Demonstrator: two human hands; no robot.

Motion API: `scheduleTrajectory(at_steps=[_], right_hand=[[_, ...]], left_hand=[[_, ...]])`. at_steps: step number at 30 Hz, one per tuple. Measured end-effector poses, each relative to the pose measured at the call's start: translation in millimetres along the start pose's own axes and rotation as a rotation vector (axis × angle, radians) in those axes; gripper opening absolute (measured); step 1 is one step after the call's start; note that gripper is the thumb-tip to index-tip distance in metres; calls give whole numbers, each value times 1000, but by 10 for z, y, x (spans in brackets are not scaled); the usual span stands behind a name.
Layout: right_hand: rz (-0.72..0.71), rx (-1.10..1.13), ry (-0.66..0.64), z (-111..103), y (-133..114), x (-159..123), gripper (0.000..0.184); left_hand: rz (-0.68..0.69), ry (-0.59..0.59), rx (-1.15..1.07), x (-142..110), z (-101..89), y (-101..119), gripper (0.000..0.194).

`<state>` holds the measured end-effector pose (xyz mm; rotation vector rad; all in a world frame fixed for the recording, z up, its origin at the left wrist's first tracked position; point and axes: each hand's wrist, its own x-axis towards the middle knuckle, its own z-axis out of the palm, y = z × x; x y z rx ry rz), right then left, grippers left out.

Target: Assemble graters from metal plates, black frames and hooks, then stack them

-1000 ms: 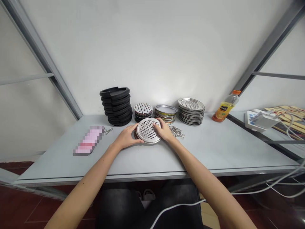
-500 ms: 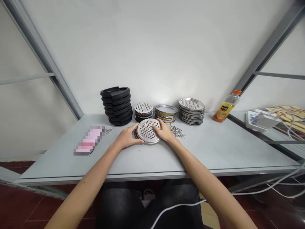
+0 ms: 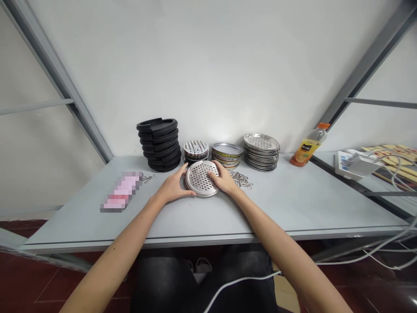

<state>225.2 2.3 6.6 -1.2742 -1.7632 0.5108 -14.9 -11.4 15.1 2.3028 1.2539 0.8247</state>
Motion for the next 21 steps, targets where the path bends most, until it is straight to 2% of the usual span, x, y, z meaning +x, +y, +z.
scheduleTrajectory(at_steps=[4, 12, 17, 21], right_hand=[[11, 34, -6, -19, -19, -1, 59], [34, -152, -67, 66, 40, -25, 58], [23, -182, -84, 92, 70, -25, 60], [-2, -185, -72, 96, 99, -15, 60]], left_hand=[[39, 35, -7, 6, 5, -9, 120], [17, -24, 106, 1, 16, -46, 119], [-18, -79, 105, 0, 15, -36, 121], [-31, -79, 73, -5, 7, -5, 126]])
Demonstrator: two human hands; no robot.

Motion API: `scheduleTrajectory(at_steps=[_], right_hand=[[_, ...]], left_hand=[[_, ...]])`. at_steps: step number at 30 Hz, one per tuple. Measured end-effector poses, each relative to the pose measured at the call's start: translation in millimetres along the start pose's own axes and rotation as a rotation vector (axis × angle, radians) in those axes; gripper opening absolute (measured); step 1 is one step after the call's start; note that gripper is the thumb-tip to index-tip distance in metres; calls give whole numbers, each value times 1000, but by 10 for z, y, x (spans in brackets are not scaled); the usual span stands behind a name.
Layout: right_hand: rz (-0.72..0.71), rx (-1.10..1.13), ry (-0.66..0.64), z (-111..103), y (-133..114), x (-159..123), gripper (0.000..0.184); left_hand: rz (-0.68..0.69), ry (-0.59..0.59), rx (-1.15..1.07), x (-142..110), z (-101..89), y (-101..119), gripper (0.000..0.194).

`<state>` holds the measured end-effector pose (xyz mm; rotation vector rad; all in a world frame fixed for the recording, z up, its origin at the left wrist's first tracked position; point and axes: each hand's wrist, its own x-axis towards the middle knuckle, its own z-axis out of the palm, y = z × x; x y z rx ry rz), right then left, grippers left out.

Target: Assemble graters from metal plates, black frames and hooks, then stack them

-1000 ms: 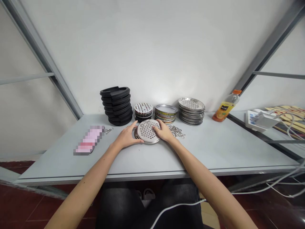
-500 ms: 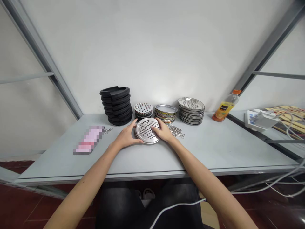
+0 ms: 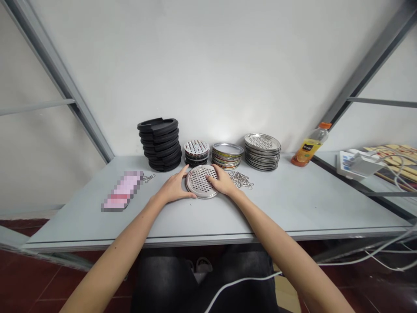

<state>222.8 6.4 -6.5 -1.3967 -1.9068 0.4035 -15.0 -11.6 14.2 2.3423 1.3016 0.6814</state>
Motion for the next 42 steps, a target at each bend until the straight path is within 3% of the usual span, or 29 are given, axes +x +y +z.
scheduleTrajectory(at_steps=[12, 17, 25, 34, 42], right_hand=[[14, -70, -29, 24, 31, 11, 56], [12, -77, -36, 12, 2, 3, 54], [1, 64, 37, -24, -66, 9, 47], [66, 118, -41, -26, -69, 8, 62], [77, 172, -100, -46, -68, 8, 59]], left_hand=[[21, 28, -21, -21, -11, 39, 129], [42, 14, 17, -22, -15, 37, 121], [39, 23, 29, -4, 3, 6, 120], [104, 47, 40, 16, 3, 16, 103], [92, 24, 39, 13, -1, -17, 100]])
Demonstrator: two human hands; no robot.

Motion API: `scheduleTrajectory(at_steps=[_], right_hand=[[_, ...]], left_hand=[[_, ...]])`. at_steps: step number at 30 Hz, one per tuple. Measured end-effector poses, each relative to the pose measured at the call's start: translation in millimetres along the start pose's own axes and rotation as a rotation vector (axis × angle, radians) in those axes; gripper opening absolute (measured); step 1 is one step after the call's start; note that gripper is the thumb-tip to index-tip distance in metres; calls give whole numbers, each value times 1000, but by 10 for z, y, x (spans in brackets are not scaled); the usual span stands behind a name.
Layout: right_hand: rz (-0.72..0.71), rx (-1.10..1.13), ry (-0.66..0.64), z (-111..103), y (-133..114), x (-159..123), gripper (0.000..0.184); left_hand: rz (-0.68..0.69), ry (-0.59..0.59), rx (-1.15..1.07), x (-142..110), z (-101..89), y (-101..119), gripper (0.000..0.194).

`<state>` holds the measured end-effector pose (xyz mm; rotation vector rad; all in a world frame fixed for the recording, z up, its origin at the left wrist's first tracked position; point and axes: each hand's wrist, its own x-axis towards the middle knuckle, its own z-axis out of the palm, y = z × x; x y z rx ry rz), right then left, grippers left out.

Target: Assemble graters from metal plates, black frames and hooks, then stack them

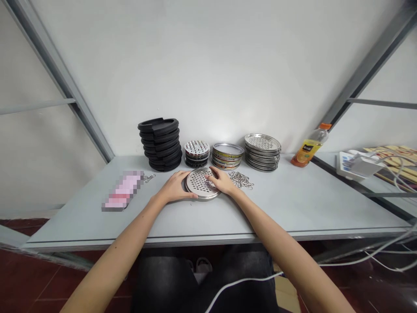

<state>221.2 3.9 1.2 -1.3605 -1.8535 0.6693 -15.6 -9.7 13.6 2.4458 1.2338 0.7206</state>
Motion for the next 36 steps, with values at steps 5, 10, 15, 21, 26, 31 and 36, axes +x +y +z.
scheduleTrajectory(at_steps=[5, 10, 15, 21, 26, 31, 36], right_hand=[[2, 24, 40, -19, -22, -9, 55], [-28, -65, 45, -17, -4, -5, 53], [-56, -277, -39, -2, 54, -8, 58], [-103, -291, -26, 5, 67, -3, 57], [-148, -257, 48, -6, 23, 1, 50], [-113, -370, 3, 2, 36, -3, 44], [-120, -420, -42, 2, 58, 1, 40]], left_hand=[[10, 25, -10, 4, -2, 15, 101], [10, 21, 3, 7, 21, -13, 100], [-22, -36, 56, -6, 60, -65, 100], [8, -41, 59, -2, 59, -50, 102], [35, 11, 57, 9, 58, -41, 104], [4, -44, 78, 0, 85, -48, 102], [-3, -67, 96, -9, 99, -51, 102]])
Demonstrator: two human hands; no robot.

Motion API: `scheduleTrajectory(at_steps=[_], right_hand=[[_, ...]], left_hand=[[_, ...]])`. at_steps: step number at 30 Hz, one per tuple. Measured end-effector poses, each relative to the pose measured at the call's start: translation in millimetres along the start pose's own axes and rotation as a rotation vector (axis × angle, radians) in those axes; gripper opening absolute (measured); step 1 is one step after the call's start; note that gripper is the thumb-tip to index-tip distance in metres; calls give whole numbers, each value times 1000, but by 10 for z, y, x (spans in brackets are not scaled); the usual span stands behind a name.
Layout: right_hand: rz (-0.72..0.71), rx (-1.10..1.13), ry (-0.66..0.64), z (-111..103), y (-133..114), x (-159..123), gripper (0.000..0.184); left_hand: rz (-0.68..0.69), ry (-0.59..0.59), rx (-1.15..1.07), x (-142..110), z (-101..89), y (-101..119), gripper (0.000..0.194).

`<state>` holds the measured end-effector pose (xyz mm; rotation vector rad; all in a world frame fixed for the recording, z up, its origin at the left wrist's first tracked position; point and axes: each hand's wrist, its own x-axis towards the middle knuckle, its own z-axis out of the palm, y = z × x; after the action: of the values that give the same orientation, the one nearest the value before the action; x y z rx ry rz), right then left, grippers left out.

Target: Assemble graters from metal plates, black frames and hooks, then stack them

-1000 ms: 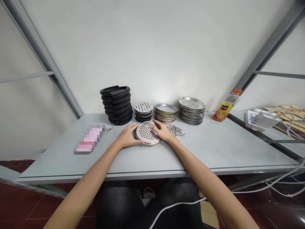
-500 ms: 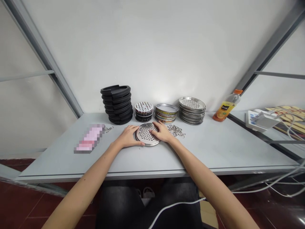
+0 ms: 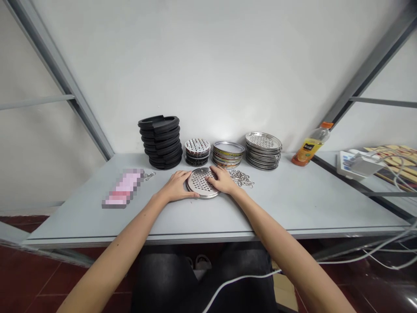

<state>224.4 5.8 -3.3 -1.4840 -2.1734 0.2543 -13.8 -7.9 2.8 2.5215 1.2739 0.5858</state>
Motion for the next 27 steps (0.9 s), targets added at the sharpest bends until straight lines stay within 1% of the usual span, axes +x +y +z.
scheduleTrajectory(at_steps=[5, 10, 14, 17, 20, 22, 27], right_hand=[[-14, -22, -16, -9, 4, 3, 38], [-17, -2, 7, 16, 20, 1, 41], [-24, 80, 68, 25, 18, 3, 44], [-29, 138, 131, 5, 3, 7, 48], [-35, 166, 171, -15, -11, 11, 48], [-26, 147, 166, -12, -16, 12, 45], [21, 4, 82, 27, -20, 11, 34]], left_hand=[[-10, 15, -26, -2, 10, -11, 100], [-9, 32, -44, -7, 25, -16, 99], [28, 41, -44, -2, 1, 10, 101], [48, 85, -51, 5, -32, 33, 101], [64, 117, -59, 10, -41, 35, 101], [50, 107, -49, 9, -28, 31, 101], [-52, 28, 2, 4, 20, 42, 99]])
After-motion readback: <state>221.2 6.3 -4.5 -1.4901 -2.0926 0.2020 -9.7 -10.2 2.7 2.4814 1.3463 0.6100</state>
